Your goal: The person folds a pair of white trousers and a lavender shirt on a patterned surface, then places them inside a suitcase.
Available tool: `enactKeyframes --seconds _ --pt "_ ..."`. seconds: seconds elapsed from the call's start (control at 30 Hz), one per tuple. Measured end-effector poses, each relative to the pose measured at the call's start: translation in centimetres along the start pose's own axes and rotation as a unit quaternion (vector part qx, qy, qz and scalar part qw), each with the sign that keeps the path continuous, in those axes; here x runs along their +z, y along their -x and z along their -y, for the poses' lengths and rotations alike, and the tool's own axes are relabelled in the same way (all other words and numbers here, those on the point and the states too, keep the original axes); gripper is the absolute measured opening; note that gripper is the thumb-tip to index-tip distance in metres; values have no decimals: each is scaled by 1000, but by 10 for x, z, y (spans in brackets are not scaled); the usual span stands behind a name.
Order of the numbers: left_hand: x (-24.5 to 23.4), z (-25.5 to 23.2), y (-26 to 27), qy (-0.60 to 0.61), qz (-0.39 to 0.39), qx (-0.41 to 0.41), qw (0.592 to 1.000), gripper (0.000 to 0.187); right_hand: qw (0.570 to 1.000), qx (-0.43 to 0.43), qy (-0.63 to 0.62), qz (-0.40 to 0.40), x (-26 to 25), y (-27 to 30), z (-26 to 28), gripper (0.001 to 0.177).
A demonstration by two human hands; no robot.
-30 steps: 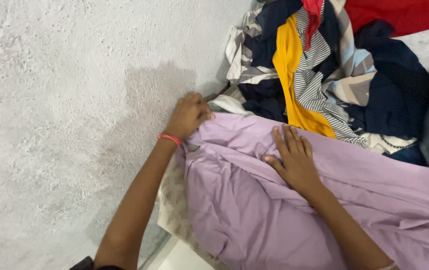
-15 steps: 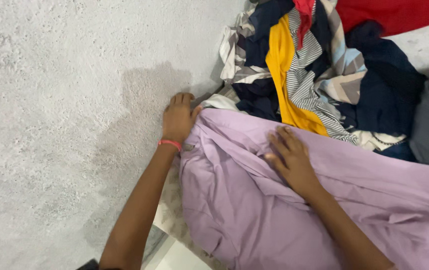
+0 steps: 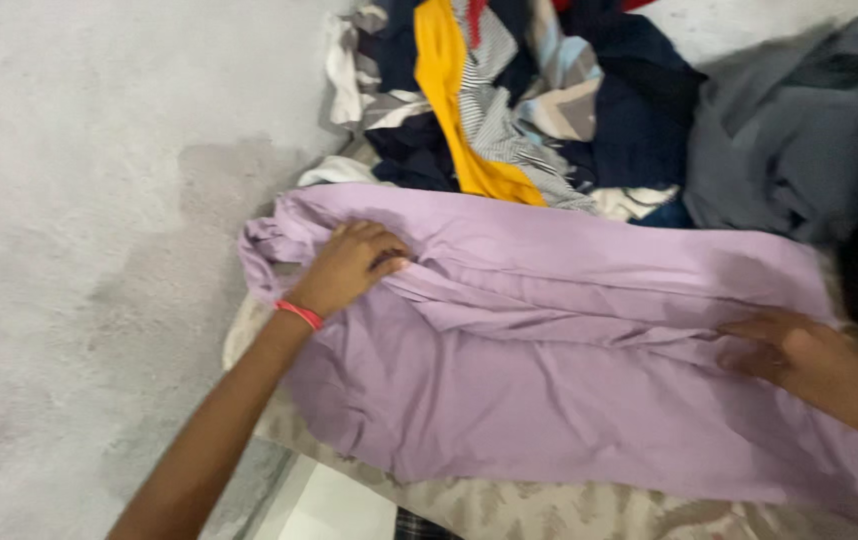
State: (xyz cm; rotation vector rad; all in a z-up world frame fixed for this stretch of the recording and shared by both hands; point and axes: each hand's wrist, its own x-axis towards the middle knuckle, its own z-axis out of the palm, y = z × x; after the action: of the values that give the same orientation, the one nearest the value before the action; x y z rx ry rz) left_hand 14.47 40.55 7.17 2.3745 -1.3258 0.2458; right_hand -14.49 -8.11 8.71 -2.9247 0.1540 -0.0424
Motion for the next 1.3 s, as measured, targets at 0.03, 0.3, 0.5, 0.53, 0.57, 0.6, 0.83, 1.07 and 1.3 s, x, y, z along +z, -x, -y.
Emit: enactKeyframes --seconds 0.03,0.3,0.5,0.53,0.57,0.6,0.83,1.07,1.3 --pt "-2 2 -3 -12 3 16 1000 29 999 -23 -22 14 -4 7 -5 47" --pt "-8 10 -14 210 -22 -77 974 18 954 -142 222 -145 -15 65 -23 29" --pt "3 -4 -18 162 23 -142 976 22 998 37 -42 -15 3 65 -36 41" --pt "3 -6 -18 165 11 -136 977 23 993 57 -92 -39 -1 64 -38 35" --pt "3 -8 -18 168 -3 -130 977 23 996 12 -55 -70 -4 58 -37 40" --pt "4 -10 -19 166 -6 -133 977 24 994 -33 -18 -100 -5 48 -31 44" --pt "8 -17 -15 168 -39 -153 973 24 987 -49 86 -128 -34 13 10 27" --pt "12 -5 -12 189 -46 -138 971 22 992 -104 41 -51 -25 60 -42 31" --pt "8 -9 -13 188 -24 -156 969 25 997 75 23 12 -18 48 -28 26"
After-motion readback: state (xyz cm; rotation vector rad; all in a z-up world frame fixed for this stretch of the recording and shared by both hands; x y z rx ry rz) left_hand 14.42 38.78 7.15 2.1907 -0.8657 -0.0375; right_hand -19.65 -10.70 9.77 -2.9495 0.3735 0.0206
